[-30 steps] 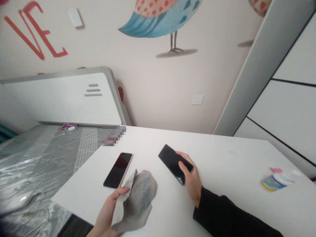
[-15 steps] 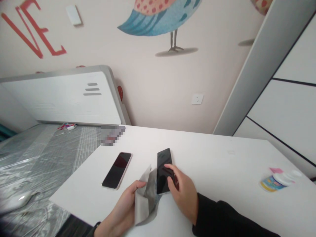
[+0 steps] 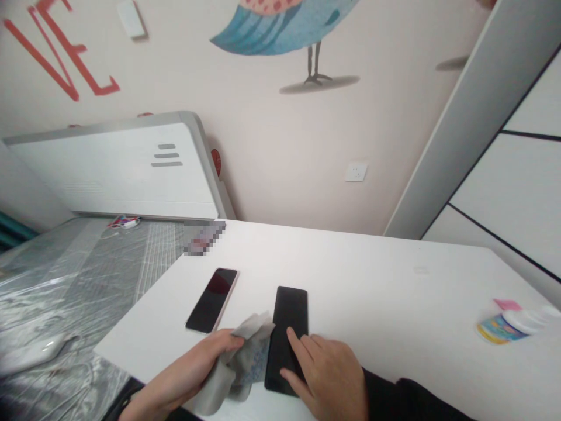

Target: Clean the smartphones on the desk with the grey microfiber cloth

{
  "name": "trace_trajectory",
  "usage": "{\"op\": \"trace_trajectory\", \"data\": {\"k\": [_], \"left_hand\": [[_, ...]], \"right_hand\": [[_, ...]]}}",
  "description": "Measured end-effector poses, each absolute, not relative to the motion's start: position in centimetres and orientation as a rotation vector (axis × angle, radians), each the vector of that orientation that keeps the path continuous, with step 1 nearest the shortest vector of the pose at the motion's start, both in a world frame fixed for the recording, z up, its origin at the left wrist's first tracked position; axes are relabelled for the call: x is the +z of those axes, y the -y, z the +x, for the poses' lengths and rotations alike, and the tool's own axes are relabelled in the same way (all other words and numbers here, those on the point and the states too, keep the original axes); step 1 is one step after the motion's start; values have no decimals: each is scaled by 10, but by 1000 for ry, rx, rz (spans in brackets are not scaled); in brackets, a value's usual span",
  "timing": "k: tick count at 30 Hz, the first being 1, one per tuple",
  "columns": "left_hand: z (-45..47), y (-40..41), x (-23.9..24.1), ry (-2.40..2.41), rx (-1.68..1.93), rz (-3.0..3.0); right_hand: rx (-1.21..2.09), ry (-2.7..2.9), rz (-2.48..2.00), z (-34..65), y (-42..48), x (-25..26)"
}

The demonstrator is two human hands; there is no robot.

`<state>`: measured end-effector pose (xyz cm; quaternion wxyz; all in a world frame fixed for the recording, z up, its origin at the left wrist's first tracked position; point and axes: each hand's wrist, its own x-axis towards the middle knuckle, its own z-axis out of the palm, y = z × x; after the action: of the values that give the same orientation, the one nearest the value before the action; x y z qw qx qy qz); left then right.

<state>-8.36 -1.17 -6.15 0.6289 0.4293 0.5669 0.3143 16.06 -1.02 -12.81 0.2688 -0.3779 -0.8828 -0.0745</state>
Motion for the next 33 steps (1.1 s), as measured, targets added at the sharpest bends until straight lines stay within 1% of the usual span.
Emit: {"op": "trace_trajectory", "data": {"k": [3, 6, 9, 11, 13, 16, 20, 26, 33], "left_hand": [[-92, 15, -63, -1349, 758, 1033], [-91, 18, -61, -1341, 665, 1178], [-73, 18, -57, -1133, 364, 1652], [-57, 16, -58, -1014, 187, 2025], [-45, 14, -63, -1020, 81, 2291], [-37, 10, -73, -1087, 35, 2495], [-32, 0, -82, -1172, 31, 2591], [-15, -21, -92, -1209, 140, 2614], [-36, 5, -86, -1151, 62, 2649]], "right_hand": [[-183, 2377, -998, 161, 8, -124], [0, 2366, -974, 166, 1, -124], [223, 2310, -1004, 175, -17, -128], [248, 2280, -1030, 180, -32, -132], [228, 2274, -1029, 185, -44, -136], [281, 2283, -985, 189, -56, -141], [394, 2304, -908, 192, -64, -143], [392, 2267, -943, 193, -70, -142], [377, 2252, -980, 193, -66, -137]]}}
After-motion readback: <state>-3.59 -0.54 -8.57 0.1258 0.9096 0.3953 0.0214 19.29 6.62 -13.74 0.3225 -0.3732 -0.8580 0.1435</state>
